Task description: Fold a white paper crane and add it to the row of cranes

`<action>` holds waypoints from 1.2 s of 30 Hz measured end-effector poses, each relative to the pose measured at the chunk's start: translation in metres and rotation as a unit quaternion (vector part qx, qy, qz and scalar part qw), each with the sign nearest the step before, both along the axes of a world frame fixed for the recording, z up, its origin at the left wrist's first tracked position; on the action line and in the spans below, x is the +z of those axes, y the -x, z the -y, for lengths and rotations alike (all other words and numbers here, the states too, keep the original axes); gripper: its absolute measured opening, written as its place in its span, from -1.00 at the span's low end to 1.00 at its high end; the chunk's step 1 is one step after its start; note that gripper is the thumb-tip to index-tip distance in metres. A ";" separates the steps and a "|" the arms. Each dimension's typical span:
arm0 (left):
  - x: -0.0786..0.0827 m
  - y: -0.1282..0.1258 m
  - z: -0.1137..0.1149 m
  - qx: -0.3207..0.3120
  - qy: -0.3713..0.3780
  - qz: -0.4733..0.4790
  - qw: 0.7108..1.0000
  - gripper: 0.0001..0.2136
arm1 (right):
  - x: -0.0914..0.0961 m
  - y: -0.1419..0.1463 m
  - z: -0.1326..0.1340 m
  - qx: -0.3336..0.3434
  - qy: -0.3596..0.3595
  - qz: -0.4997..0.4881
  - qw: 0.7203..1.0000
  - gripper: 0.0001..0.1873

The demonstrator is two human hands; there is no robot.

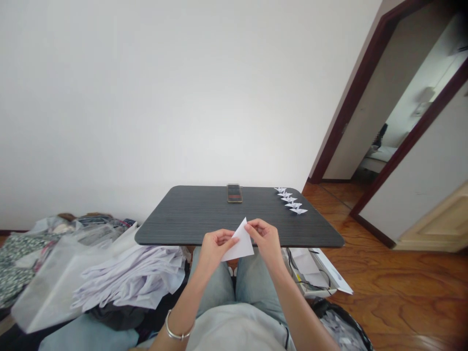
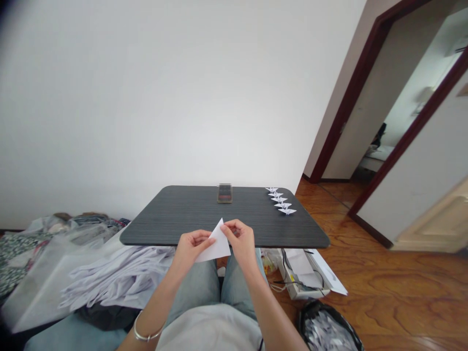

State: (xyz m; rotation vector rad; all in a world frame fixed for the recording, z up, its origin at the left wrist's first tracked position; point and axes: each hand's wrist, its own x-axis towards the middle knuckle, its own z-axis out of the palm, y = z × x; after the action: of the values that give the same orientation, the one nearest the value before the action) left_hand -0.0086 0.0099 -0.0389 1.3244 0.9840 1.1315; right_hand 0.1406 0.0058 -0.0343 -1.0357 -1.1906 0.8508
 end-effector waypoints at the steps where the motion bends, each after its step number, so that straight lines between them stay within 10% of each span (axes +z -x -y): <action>1: 0.000 -0.001 0.000 -0.001 -0.003 -0.004 1.000 -0.76 | 0.001 0.000 0.000 -0.006 -0.008 0.004 1.000 -0.78; 36: 0.010 -0.009 0.005 -0.009 0.030 0.039 0.999 -0.78 | 0.006 0.004 0.001 -0.003 -0.021 -0.024 0.999 -0.81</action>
State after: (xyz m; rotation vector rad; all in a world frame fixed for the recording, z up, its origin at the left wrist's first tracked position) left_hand 0.0003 0.0045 -0.0292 1.2313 0.9403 1.1231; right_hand 0.1361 0.0050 -0.0287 -0.9795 -1.1606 0.8380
